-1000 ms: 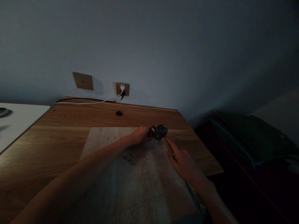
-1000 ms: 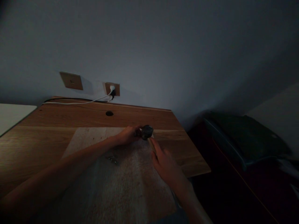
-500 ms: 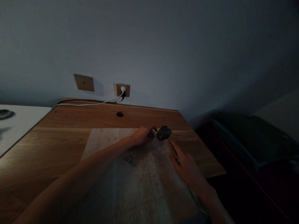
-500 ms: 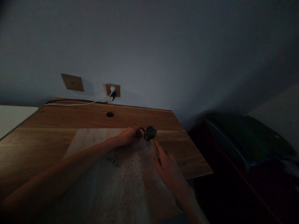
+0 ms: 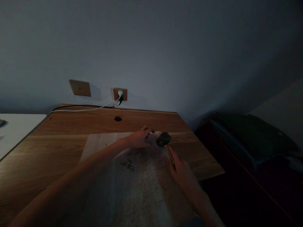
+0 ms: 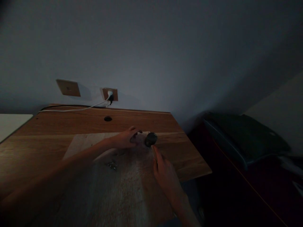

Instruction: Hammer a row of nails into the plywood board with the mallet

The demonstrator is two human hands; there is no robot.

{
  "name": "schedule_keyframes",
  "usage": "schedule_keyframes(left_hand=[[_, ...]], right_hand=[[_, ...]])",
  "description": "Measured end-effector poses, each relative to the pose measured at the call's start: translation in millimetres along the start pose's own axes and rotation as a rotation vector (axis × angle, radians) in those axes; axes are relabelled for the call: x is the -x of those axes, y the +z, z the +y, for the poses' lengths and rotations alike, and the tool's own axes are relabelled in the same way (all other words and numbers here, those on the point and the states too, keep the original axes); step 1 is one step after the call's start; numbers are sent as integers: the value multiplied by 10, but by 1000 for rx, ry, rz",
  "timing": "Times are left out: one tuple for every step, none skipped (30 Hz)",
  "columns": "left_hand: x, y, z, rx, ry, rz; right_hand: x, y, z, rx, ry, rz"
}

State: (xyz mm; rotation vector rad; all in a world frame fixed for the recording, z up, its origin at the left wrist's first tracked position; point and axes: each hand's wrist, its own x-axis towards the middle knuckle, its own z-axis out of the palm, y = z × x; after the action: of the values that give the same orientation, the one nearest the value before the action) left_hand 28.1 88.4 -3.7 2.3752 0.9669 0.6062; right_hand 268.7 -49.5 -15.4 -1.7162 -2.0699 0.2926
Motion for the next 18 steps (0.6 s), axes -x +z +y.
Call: schedule_keyframes(left_hand=[[63,-77,30,-42,18,-49],[135,-150,68,-87,31,-106],[211,-214,113,-129,35,-162],[288,-263,161,-174,34,-217],[359,-294,209,-216,29,-267],[421,-307,255,-249,20,-303],[470,-304,294,-275,11,-327],[504,-289,323,-296,5,-338],[522,-267,342,-309,5,-336],[525,-245,350,-317,10,-327],[513,-227,346,-318,20,-309],[487,-216,331,-308,33,-283],[451,-213,307,-285,48,-250],[406,-219,275,-247,62,-213],[356,-229,236,-200,69,-174],[303,-241,192,-149,71,-136],[252,-250,144,-97,67,-100],[206,-252,93,-48,60,-69]], right_hand=[[2,3,1,14,1,2],[4,5,1,28,4,2],[5,7,1,45,8,2],[5,8,0,61,8,5],[4,8,0,73,1,13],[3,7,-1,78,-13,26],[1,5,-1,76,-31,38],[0,3,-1,70,-46,45],[-1,0,-2,66,-54,44],[-1,-2,-3,66,-51,40],[0,-5,-5,72,-40,34],[3,-7,-7,79,-26,26],[5,-9,-11,86,-11,20],[8,-11,-16,90,0,16],[10,-13,-21,91,9,14],[11,-15,-26,90,15,10],[11,-18,-30,89,18,6],[9,-20,-32,87,19,7]])
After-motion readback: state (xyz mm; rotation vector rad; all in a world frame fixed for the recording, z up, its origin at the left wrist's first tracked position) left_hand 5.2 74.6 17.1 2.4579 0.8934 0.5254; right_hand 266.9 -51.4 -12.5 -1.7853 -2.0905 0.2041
